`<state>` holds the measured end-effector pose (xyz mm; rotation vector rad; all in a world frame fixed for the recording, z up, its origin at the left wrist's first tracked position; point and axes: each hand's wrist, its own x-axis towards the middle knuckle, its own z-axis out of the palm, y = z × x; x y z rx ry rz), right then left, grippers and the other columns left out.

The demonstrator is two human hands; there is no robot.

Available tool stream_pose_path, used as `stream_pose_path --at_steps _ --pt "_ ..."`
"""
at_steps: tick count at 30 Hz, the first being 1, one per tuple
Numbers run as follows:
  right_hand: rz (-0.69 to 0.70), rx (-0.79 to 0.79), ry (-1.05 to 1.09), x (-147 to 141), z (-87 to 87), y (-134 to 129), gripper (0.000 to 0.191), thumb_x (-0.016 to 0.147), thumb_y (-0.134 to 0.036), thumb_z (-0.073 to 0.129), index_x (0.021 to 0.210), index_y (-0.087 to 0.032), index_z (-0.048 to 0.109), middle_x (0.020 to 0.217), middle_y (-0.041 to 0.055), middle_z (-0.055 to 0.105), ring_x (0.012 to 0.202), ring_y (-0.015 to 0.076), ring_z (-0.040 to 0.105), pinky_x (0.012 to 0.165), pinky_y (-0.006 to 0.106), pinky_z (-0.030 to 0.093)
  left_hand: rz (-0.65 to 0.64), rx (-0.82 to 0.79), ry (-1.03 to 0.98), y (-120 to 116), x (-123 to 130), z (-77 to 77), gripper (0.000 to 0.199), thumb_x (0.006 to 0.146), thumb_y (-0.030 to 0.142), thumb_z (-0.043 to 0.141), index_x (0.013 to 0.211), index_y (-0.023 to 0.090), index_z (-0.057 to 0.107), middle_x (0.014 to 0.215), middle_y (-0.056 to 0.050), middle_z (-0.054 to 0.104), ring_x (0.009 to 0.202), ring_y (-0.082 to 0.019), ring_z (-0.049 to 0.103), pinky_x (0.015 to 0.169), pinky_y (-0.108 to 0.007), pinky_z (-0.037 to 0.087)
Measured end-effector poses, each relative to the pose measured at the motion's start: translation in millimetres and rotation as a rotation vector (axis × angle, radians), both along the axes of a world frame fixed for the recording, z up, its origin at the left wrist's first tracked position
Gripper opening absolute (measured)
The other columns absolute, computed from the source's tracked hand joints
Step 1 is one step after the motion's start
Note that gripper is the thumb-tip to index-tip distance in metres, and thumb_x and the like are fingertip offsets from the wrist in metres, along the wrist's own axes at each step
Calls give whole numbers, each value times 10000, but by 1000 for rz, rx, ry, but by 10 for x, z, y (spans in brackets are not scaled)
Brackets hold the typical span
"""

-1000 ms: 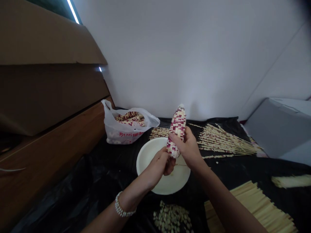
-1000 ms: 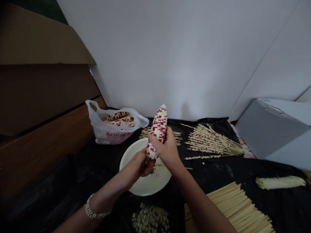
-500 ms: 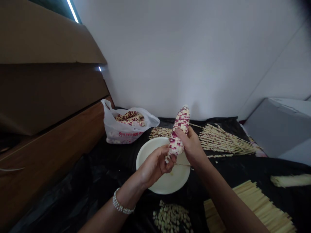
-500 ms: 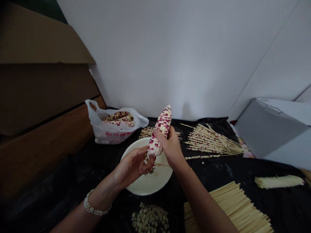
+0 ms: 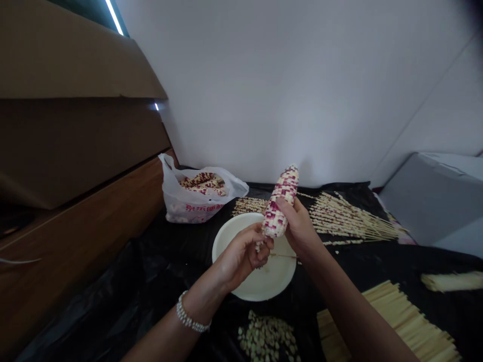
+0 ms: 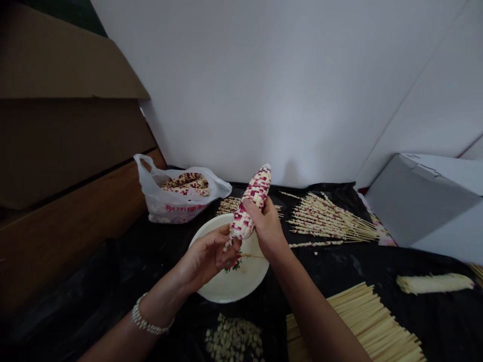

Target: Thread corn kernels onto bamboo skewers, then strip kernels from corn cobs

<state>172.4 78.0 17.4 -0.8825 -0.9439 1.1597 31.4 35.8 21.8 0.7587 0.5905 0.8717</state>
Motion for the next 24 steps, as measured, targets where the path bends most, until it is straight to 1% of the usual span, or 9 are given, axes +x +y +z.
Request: stream_pose_path --at_steps 3,8,14,17,19,21,22,24 --pt "9 10 6 3 -4 1 336 713 -461 725 916 -239 576 827 -13 606 701 147 552 657 296 459 6 -38 -19 13 3 -2 141 771 249 558 874 154 544 715 8 532 470 -49 347 492 -235 259" --pt "-28 37 -50 -9 32 -36 329 710 -432 739 917 -238 573 817 -19 593 699 143 533 664 297 457 34 3 66 6 47 -11 112 810 250 509 861 154 537 694 18 521 446 -38 333 480 -226 236" --pt "-81 102 -169 -38 51 -92 341 698 -374 756 951 -245 568 828 -19 598 714 154 530 678 304 451 57 36 154 -1 72 -5 33 743 191 495 766 169 487 605 54 458 400 -24 260 439 -213 163" --pt "-94 154 -211 -59 46 -116 372 691 -337 757 995 -256 558 863 -13 611 737 162 548 688 310 457 89 48 171 3 78 -18 54 733 198 516 719 171 471 569 67 422 388 -21 230 428 -217 153" --pt "-86 156 -183 -63 56 -122 368 682 -312 761 988 -260 564 858 -15 621 736 163 553 685 309 461 93 61 175 0 85 -26 79 736 209 529 699 169 473 554 70 408 386 -19 221 424 -216 152" --pt "-56 100 -83 -53 75 -114 347 674 -299 772 960 -253 581 835 -18 629 726 157 556 687 305 466 105 80 176 -10 93 -33 55 732 203 536 718 165 499 543 76 396 386 -21 216 421 -214 149" --pt "-35 58 -16 -43 87 -105 332 676 -310 775 943 -249 589 824 -19 631 721 155 562 690 304 470 126 91 178 -15 97 -38 44 730 198 538 750 162 522 537 80 391 387 -23 216 420 -212 147" --pt "14 -21 113 -10 109 -78 310 695 -363 765 927 -242 598 827 -12 643 721 161 589 689 314 488 185 113 182 -21 100 -52 131 730 186 542 856 160 565 537 83 409 390 -28 224 418 -212 144"
